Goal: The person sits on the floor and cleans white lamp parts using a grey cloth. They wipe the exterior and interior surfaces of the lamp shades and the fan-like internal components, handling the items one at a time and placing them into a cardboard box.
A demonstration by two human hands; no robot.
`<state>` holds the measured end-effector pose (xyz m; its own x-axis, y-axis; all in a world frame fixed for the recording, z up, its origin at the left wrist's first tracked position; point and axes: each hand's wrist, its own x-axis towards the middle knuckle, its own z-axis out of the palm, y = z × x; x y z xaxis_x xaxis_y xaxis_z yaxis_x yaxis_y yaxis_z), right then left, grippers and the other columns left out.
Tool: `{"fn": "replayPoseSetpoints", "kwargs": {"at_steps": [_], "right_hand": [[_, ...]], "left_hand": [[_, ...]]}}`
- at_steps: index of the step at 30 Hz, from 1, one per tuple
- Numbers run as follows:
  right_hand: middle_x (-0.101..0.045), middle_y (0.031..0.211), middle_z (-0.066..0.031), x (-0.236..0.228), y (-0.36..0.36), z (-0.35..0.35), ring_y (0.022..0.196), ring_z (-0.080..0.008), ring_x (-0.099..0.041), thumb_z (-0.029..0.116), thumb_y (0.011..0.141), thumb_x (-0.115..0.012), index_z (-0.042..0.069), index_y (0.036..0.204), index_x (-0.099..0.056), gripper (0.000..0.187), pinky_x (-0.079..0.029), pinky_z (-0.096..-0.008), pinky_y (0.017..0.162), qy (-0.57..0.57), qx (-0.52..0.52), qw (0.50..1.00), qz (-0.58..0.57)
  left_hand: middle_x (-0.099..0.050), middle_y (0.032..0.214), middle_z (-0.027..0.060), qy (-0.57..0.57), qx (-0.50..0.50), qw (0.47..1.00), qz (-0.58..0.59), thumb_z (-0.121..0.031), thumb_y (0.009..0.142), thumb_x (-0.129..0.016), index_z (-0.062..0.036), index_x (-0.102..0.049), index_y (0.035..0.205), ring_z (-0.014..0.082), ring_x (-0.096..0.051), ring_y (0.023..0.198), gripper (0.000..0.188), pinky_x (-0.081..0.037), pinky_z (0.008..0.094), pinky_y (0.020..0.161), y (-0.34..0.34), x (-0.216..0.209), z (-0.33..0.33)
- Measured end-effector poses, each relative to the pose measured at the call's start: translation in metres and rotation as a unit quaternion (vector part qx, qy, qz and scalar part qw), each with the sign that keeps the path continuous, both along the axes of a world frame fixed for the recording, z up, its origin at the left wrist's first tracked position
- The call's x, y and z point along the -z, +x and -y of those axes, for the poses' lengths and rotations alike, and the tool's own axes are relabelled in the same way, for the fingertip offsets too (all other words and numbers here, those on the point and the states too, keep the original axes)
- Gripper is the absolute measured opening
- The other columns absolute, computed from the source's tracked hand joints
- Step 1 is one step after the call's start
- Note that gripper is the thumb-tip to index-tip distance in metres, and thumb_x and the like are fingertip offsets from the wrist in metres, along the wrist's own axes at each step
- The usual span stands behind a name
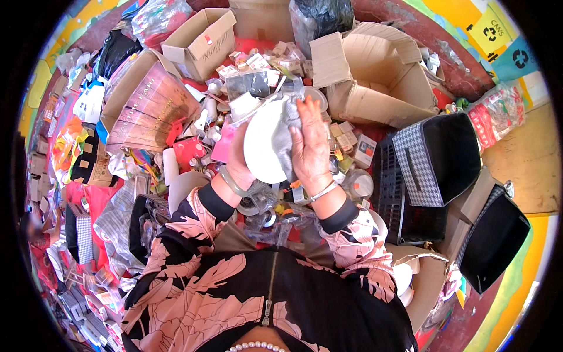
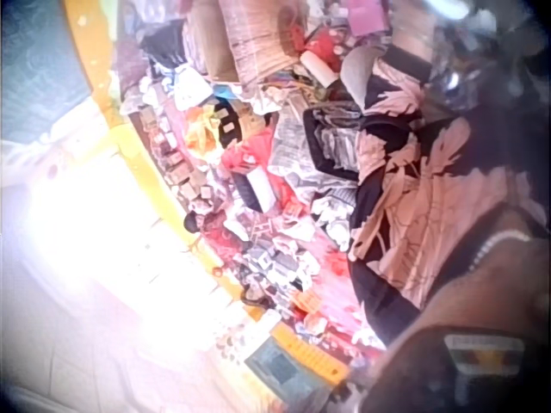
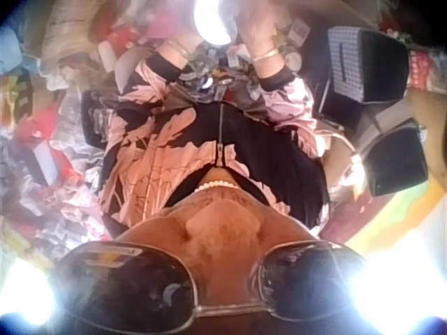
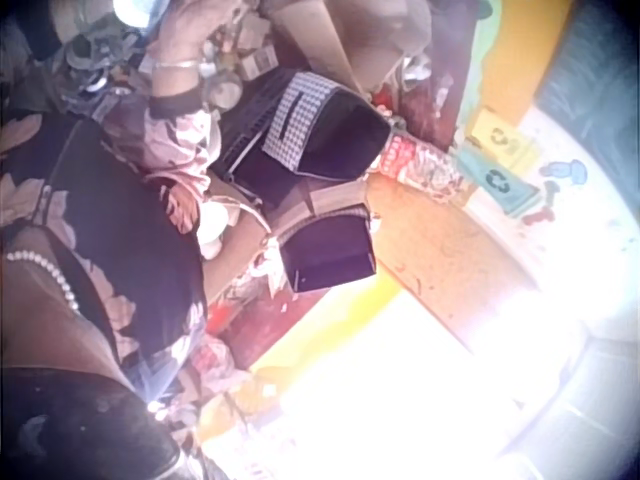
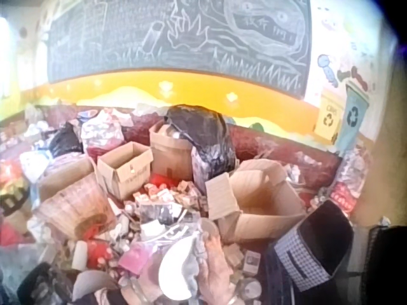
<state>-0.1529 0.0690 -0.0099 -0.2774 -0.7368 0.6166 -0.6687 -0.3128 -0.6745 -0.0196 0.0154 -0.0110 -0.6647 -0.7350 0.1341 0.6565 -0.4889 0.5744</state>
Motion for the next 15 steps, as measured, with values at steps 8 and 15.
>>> {"fn": "replayPoseSetpoints", "kwargs": {"at_steps": [8,15], "right_hand": [[-0.048,0.126,-0.0235,-0.017,0.027,-0.027,0.119,-0.0366,-0.047,-0.005,0.075,-0.059,0.001,0.119,-0.054,0.045,-0.037,-0.039,0.099,-0.025,-0.081,0.993,-0.083],[-0.06,0.104,-0.0141,-0.035,-0.002,-0.011,0.096,-0.0317,-0.057,-0.005,0.072,-0.055,0.003,0.106,-0.062,0.035,-0.046,-0.0376,0.085,-0.141,0.077,0.972,-0.173]], "left_hand": [[-0.06,0.109,0.0108,-0.067,-0.069,0.994,0.056,-0.012,0.089,-0.044,0.0003,-0.051,0.117,0.02,-0.058,0.1,0.031,-0.046,0.0309,0.086,0.01,0.008,0.003],[-0.058,0.113,0.0101,0.076,0.094,0.993,0.009,-0.026,0.094,-0.037,0.0024,-0.048,0.122,0.0178,-0.057,0.103,0.041,-0.043,0.0291,0.09,0.0,0.009,0.001]]}}
